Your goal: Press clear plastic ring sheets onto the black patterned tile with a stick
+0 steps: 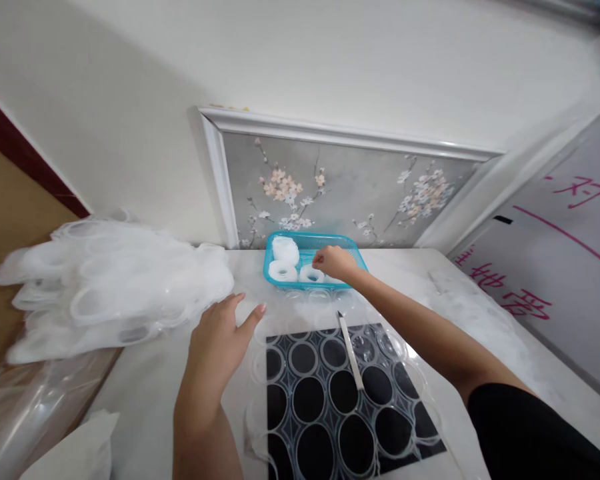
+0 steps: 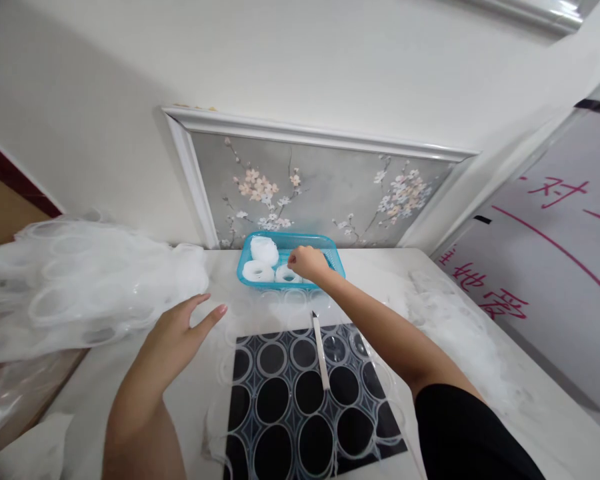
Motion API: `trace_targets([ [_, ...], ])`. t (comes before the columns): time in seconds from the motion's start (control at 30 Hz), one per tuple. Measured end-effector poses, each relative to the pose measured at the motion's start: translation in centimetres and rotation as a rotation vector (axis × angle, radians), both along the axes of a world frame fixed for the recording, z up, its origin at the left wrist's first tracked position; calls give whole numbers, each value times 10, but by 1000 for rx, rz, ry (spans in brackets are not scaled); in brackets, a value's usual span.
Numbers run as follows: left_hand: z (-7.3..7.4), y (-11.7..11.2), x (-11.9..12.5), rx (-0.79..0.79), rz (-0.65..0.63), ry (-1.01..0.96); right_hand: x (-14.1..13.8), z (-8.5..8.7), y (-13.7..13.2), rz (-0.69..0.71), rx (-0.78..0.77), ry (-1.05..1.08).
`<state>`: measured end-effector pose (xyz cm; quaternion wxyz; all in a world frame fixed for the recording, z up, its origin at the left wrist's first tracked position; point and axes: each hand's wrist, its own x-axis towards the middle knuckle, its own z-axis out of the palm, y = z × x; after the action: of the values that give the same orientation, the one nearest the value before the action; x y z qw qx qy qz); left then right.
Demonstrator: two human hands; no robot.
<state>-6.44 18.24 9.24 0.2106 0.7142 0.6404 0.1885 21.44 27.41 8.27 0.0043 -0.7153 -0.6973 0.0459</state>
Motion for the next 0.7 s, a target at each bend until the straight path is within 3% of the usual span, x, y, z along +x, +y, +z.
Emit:
trace_targets([
  [0.17,-1,10,47,307,51,65,10,4,7,-19,-35,-40],
  [0.27,-3,38,90,419,-39,158,9,-1,12,-17,-86,-50],
  [0.37,-8,80,124,267,-208,383,4,-7,14,-15,-95,-57],
  [0.47,-15,114,143,175,-353,468,-1,-9,14,-5,-80,-64],
  [0.57,-26,128,152,153,-426,524,-4,-10,12,1,-46,-74],
  [0.7,-38,128,158,164,-428,585,-4,-12,10,-18,-3,-81],
])
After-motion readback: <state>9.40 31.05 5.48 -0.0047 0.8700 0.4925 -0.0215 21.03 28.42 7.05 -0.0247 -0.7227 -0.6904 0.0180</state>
